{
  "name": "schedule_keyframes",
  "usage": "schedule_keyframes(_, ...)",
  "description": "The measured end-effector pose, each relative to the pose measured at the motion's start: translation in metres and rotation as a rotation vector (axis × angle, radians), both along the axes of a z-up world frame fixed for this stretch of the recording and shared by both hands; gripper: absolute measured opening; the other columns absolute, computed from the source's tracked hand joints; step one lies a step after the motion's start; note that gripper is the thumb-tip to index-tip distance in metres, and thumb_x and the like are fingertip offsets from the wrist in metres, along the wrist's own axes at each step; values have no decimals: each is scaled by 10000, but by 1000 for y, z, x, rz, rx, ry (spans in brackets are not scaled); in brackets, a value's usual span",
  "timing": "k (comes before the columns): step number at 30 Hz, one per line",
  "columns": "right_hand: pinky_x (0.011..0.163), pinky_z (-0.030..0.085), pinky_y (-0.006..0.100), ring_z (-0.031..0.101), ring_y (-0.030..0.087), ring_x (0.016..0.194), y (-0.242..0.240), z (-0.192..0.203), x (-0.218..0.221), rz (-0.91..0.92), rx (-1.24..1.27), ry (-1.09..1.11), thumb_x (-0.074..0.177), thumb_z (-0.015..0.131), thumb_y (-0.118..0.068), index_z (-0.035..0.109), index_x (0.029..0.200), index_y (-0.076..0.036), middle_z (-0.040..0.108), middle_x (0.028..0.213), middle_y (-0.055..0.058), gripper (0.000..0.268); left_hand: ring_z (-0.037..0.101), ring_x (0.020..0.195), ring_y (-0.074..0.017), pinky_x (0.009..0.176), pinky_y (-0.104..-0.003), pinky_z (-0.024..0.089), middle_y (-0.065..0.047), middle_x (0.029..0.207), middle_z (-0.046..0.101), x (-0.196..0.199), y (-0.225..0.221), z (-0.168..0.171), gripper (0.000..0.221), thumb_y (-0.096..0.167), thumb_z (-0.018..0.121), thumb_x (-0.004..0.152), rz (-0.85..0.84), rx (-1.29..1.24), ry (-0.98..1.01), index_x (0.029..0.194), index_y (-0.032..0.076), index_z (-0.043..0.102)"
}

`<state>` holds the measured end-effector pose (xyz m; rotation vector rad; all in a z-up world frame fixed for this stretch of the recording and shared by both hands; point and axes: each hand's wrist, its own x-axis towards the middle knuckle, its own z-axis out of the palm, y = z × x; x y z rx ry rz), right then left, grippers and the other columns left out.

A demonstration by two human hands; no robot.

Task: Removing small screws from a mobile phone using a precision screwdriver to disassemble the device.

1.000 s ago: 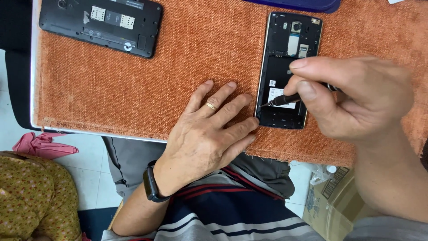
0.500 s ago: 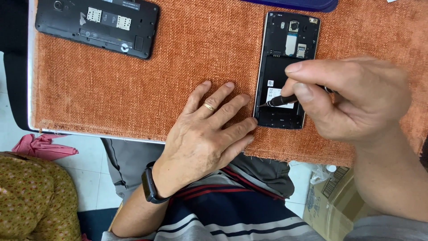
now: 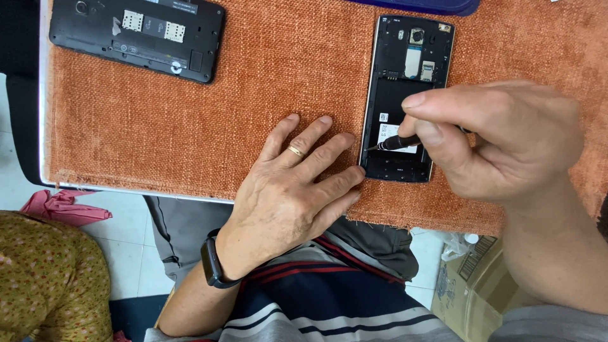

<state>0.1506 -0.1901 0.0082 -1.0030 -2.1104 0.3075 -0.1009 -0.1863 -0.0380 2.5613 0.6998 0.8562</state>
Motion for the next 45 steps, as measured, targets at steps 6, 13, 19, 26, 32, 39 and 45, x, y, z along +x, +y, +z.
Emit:
schedule_keyframes(6,608,547,348,693,202,685,-4,1,8,-23,-67,-179,1049,682,-98,784,1103,-22,757,841,79,138,594,1291,-410,1149,-591,383,-157,1290,662,1,0,0,204,283,744,1019,1,2,6,1115,110,793)
schedule_keyframes(13,668,545,378,678,190,738,-13,-3,5,-164,45,-256,1111,865,-10,793,1223,-6,703,819,31,133,591,1302,-401,1154,-586,378,-153,1305,662,1,0,2,206,291,736,1024,6,1,17,1116,117,796)
schedule_keyframes(19,616,475,373,643,220,665,-11,-5,6,-235,180,-339,1152,897,-184,844,1139,-4,646,734,58,188,594,1289,-400,1141,-592,377,-148,1295,656,1,0,2,207,288,726,1025,1,-5,20,1117,115,792)
schedule_keyframes(26,577,471,376,485,204,578,-6,26,-12,-14,153,-350,1114,845,-81,803,1068,-16,608,724,55,90,608,1277,-404,1136,-585,385,-158,1301,659,2,0,3,207,283,722,1029,5,-1,19,1113,108,796)
schedule_keyframes(32,557,424,357,564,238,649,2,47,-19,76,120,-483,1106,684,47,753,1302,-72,680,879,11,240,575,1323,-410,1173,-559,337,-165,1343,679,1,-2,2,252,303,767,1010,-3,52,77,1160,104,801)
schedule_keyframes(39,466,279,342,523,164,540,-4,32,-18,-81,141,-615,1110,778,-123,700,1070,-135,531,631,-35,88,611,1272,-383,1125,-543,377,-135,1301,691,2,-7,-2,170,258,748,1020,38,130,39,1122,132,797)
schedule_keyframes(45,640,470,484,666,369,833,-5,39,-30,-29,107,-583,1005,685,-36,717,1257,4,737,987,162,257,601,1268,-368,1103,-536,356,-74,1297,668,-1,-7,-16,189,306,719,1014,45,167,8,1140,187,793)
